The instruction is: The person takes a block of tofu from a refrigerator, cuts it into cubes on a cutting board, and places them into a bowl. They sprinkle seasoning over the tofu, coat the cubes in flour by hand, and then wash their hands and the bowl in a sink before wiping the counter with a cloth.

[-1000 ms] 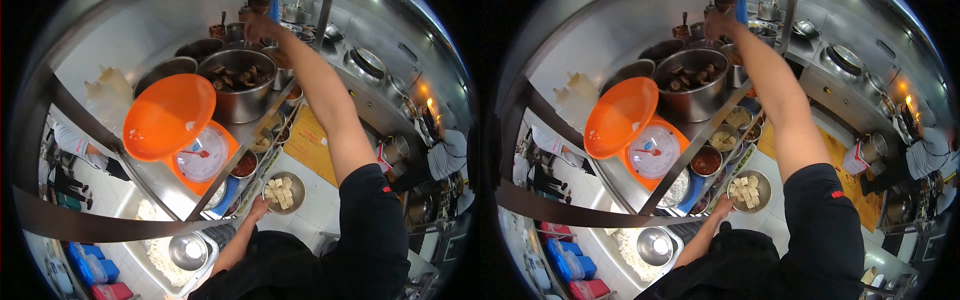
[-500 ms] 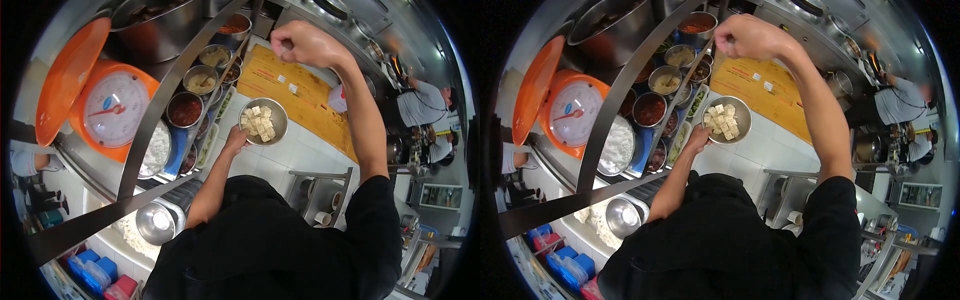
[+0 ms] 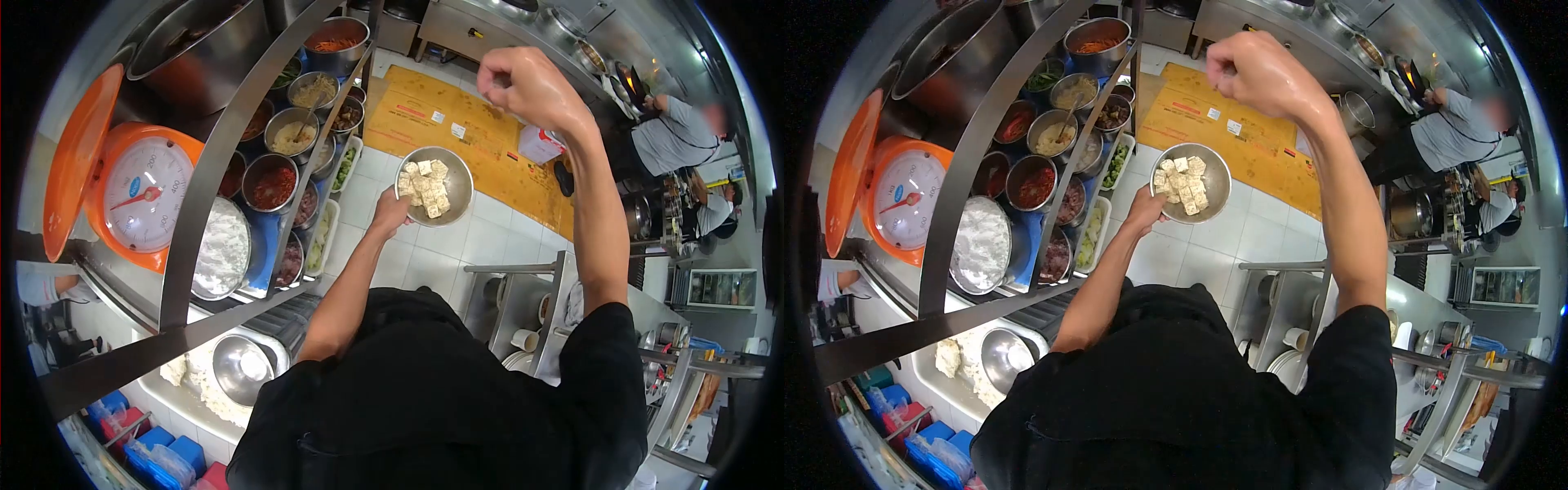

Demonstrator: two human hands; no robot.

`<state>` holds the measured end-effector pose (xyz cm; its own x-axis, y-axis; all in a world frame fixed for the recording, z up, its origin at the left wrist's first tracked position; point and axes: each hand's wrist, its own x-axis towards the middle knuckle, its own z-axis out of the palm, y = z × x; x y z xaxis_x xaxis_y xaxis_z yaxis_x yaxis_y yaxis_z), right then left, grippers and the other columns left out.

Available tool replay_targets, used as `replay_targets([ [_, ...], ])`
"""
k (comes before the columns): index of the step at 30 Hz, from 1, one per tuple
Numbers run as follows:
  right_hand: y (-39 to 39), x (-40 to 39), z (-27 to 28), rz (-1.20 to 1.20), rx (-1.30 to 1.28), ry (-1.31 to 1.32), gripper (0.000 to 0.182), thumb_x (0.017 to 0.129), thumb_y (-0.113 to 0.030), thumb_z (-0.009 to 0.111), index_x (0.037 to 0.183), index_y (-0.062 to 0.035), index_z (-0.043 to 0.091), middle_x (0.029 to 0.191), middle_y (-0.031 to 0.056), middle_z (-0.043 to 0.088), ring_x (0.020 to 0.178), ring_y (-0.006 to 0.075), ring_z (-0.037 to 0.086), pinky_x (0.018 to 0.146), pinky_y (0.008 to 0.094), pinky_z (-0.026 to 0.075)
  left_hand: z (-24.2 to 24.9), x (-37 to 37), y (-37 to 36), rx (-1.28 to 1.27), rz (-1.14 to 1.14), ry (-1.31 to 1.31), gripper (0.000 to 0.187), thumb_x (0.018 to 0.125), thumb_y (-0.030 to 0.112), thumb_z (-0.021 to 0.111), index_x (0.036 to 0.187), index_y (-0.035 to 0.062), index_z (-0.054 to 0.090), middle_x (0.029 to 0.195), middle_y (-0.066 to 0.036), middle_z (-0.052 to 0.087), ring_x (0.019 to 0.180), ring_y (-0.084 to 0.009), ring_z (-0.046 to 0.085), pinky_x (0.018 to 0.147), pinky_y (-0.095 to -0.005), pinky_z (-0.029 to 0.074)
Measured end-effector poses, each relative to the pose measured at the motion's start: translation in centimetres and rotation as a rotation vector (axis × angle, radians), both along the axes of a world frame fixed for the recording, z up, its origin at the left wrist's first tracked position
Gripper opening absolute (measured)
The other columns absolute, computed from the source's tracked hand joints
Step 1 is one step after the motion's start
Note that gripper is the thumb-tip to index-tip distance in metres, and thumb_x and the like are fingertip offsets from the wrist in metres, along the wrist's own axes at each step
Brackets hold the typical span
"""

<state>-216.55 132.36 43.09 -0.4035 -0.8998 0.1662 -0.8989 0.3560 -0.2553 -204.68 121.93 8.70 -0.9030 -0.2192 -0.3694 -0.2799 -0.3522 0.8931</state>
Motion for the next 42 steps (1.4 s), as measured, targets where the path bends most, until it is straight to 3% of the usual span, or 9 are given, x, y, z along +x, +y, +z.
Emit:
replay_targets([
  [10, 2.1, 0.9, -1.2, -0.116, -0.032, 0.022, 0.009, 0.067, 0.003, 0.061, 0.075, 0.0041, 0.057, 0.072, 0.0158, 0.058, 0.067, 0.0303, 0.055, 0.065, 0.0358, 0.046, -0.9, -1.5, 1.3, -0.094, -0.012, 0.042, 0.027, 0.083, 0.006, 0.049, 0.107, -0.0024, 0.059, 0.075, -0.011, 0.064, 0.053, -0.0152, 0.059, 0.043, -0.0294, 0.046],
  [13, 2.7, 0.5, -2.0, -0.087, -0.107, 0.076, 0.007, 0.071, -0.002, 0.058, 0.072, 0.0043, 0.057, 0.069, 0.0205, 0.058, 0.064, 0.0362, 0.054, 0.061, 0.0407, 0.045, -2.0, -1.3, 2.5, -0.306, 0.059, -0.049, 0.029, 0.083, 0.006, 0.049, 0.108, -0.0013, 0.059, 0.077, -0.013, 0.065, 0.053, -0.0169, 0.060, 0.043, -0.0295, 0.047],
  [19, 4.4, 1.8, -2.1, -0.263, -0.076, -0.112, 0.006, 0.071, -0.001, 0.058, 0.074, 0.0043, 0.059, 0.072, 0.0202, 0.061, 0.067, 0.0350, 0.059, 0.063, 0.0399, 0.048, -8.6, -0.4, 3.0, -0.031, -0.045, -0.208, 0.034, 0.080, 0.006, 0.049, 0.113, 0.0013, 0.060, 0.085, -0.016, 0.068, 0.058, -0.0212, 0.064, 0.046, -0.0338, 0.051],
  [22, 5.7, 1.6, -4.3, -0.175, -0.133, -0.107, 0.003, 0.070, 0.002, 0.058, 0.072, 0.0040, 0.057, 0.066, 0.0123, 0.058, 0.058, 0.0205, 0.059, 0.057, 0.0332, 0.048, -9.7, -0.6, 3.9, -0.473, 0.120, -0.053, 0.033, 0.082, 0.006, 0.050, 0.112, 0.0009, 0.060, 0.086, -0.015, 0.068, 0.060, -0.0214, 0.064, 0.047, -0.0342, 0.051],
  [23, 5.9, 1.5, -5.0, -0.155, -0.107, -0.099, 0.003, 0.070, 0.002, 0.058, 0.072, 0.0036, 0.058, 0.067, 0.0120, 0.059, 0.057, 0.0204, 0.060, 0.057, 0.0324, 0.048, -9.9, -0.2, 4.1, -0.404, 0.092, -0.112, 0.032, 0.082, 0.006, 0.050, 0.112, 0.0010, 0.060, 0.087, -0.014, 0.067, 0.060, -0.0209, 0.064, 0.046, -0.0337, 0.051],
  [25, 6.1, 1.2, -6.2, -0.099, -0.075, -0.063, 0.003, 0.069, 0.002, 0.059, 0.072, 0.0033, 0.059, 0.068, 0.0124, 0.060, 0.059, 0.0216, 0.061, 0.057, 0.0329, 0.048, -7.1, 0.1, 3.5, -0.268, 0.049, -0.212, 0.030, 0.083, 0.006, 0.051, 0.111, 0.0013, 0.060, 0.087, -0.013, 0.067, 0.061, -0.0199, 0.064, 0.046, -0.0325, 0.050],
  [28, 5.6, 1.8, -6.3, -0.228, -0.060, -0.128, 0.006, 0.067, 0.004, 0.061, 0.073, 0.0029, 0.060, 0.072, 0.0158, 0.062, 0.067, 0.0283, 0.062, 0.062, 0.0359, 0.049, -9.5, -0.4, 3.3, -0.052, 0.131, -0.212, 0.031, 0.084, 0.005, 0.051, 0.113, 0.0015, 0.060, 0.087, -0.012, 0.066, 0.061, -0.0186, 0.063, 0.045, -0.0314, 0.050],
  [34, 4.6, 0.6, -6.9, -0.150, -0.119, 0.065, 0.004, 0.070, 0.001, 0.059, 0.072, 0.0043, 0.059, 0.072, 0.0223, 0.059, 0.069, 0.0411, 0.058, 0.063, 0.0444, 0.046, -8.3, -0.8, 3.9, -0.012, 0.137, -0.134, 0.030, 0.084, 0.006, 0.051, 0.113, 0.0015, 0.060, 0.085, -0.011, 0.066, 0.058, -0.0164, 0.061, 0.043, -0.0289, 0.048],
  [42, 5.0, 1.5, -5.2, -0.219, -0.128, 0.043, 0.005, 0.069, 0.002, 0.059, 0.072, 0.0054, 0.058, 0.073, 0.0224, 0.059, 0.071, 0.0406, 0.057, 0.065, 0.0444, 0.046, -7.4, -0.9, 4.0, -0.152, 0.229, -0.194, 0.027, 0.086, 0.008, 0.052, 0.111, 0.0016, 0.060, 0.088, -0.011, 0.066, 0.060, -0.0165, 0.061, 0.043, -0.0292, 0.048],
])
